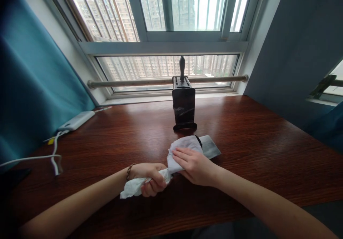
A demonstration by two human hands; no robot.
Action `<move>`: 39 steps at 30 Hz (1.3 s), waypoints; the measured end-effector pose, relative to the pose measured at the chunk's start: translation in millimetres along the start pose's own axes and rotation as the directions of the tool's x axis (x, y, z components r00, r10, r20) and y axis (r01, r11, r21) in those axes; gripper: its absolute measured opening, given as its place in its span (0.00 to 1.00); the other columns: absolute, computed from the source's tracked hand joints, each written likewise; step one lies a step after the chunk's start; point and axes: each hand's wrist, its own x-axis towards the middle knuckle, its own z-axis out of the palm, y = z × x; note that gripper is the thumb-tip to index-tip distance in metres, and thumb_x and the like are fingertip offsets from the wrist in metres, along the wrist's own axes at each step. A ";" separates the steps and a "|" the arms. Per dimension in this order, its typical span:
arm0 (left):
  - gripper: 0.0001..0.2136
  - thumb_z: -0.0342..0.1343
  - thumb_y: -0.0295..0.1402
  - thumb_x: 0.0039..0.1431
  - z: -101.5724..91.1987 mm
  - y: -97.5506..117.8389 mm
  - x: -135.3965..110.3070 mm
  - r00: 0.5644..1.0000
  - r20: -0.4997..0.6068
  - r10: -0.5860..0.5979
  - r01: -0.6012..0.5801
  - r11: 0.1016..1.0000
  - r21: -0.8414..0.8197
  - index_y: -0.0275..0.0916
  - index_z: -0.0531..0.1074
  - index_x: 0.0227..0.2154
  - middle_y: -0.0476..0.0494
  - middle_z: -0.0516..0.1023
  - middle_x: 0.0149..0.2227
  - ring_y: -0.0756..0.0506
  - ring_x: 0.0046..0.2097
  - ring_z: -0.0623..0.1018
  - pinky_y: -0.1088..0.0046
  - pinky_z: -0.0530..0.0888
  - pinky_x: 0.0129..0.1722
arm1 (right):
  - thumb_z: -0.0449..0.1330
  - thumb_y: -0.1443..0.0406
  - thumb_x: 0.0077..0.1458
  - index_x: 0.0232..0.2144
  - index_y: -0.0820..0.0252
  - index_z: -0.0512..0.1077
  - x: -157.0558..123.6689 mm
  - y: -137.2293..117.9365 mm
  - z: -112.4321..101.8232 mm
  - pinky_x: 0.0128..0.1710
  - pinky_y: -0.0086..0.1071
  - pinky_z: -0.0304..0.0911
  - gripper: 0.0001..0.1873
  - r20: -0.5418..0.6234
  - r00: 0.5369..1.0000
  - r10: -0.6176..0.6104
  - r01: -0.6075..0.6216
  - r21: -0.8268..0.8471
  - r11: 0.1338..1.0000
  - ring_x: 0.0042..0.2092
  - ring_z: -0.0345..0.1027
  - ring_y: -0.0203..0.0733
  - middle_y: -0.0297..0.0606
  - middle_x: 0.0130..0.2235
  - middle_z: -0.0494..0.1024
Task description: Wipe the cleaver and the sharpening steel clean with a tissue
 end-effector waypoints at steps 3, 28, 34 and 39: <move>0.09 0.48 0.23 0.56 -1.0 -0.3 0.0 1.000 -0.001 0.012 -0.012 1.000 -0.009 0.36 0.59 0.21 0.56 0.49 0.16 0.56 0.17 0.47 0.83 0.50 0.14 | 0.43 0.62 0.59 0.56 0.66 0.60 -0.3 5.4 -2.3 0.62 0.33 0.50 0.24 0.018 0.992 0.122 -0.123 0.031 0.992 0.62 0.47 0.38 0.38 0.59 0.58; 0.10 0.52 0.24 0.54 8.6 -4.0 0.6 0.996 -0.076 0.041 -0.039 0.999 0.030 0.36 0.59 0.20 0.56 0.51 0.16 0.57 0.16 0.50 0.84 0.53 0.13 | 0.55 0.59 0.51 0.36 0.68 0.70 -24.2 95.5 -14.0 0.28 0.34 0.66 0.16 0.593 0.307 0.745 -0.476 0.773 -0.419 0.27 0.69 0.40 0.44 0.29 0.75; 0.11 0.56 0.27 0.52 12.9 -4.3 2.0 0.990 -0.122 0.066 -0.061 0.997 0.048 0.37 0.58 0.20 0.56 0.52 0.15 0.57 0.15 0.50 0.84 0.53 0.13 | 0.60 0.64 0.48 0.31 0.64 0.69 -25.7 99.8 -2.5 0.25 0.30 0.65 0.08 0.511 0.310 0.802 -0.293 0.854 -0.430 0.24 0.67 0.37 0.38 0.24 0.74; 0.12 0.57 0.27 0.51 14.2 -4.8 3.6 0.986 -0.147 0.081 -0.071 0.995 0.072 0.37 0.58 0.19 0.56 0.53 0.15 0.57 0.15 0.52 0.83 0.53 0.13 | 0.58 0.67 0.49 0.33 0.65 0.69 -24.9 101.5 1.3 0.24 0.29 0.65 0.08 0.467 0.257 0.846 -0.216 0.881 -0.421 0.24 0.68 0.36 0.39 0.24 0.74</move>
